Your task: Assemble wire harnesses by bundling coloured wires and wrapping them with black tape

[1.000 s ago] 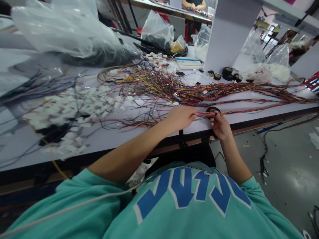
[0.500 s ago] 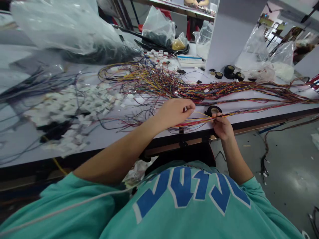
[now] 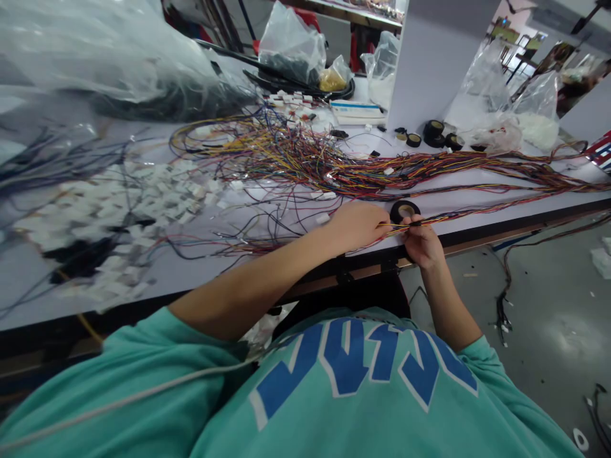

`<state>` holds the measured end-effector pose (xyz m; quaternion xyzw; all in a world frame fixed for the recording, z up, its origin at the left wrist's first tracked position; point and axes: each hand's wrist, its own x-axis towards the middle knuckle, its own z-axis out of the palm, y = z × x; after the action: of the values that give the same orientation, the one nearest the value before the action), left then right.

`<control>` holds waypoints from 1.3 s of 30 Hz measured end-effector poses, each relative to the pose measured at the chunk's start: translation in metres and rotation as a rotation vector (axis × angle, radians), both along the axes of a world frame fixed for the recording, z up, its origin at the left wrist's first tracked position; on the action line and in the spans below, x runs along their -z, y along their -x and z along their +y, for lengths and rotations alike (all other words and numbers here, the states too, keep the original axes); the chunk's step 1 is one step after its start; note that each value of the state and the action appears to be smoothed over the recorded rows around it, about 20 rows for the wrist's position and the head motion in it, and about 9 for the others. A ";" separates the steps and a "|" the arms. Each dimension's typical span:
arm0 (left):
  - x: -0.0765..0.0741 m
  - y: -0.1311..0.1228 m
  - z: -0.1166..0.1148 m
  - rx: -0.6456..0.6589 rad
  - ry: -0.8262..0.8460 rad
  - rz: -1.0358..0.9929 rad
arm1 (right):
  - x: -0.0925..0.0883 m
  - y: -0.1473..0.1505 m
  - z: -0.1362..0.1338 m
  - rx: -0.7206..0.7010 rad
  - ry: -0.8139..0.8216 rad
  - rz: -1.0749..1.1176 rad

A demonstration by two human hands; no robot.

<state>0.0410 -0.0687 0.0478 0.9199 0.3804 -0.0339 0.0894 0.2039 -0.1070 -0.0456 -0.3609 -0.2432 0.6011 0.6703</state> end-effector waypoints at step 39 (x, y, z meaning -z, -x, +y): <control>0.003 0.091 0.022 -0.420 0.568 -0.617 | -0.005 -0.004 -0.002 -0.068 -0.007 -0.017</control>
<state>-0.0496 -0.0465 0.0446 0.7291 0.4898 0.1574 0.4515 0.2078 -0.1088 -0.0409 -0.3554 -0.2633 0.6194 0.6486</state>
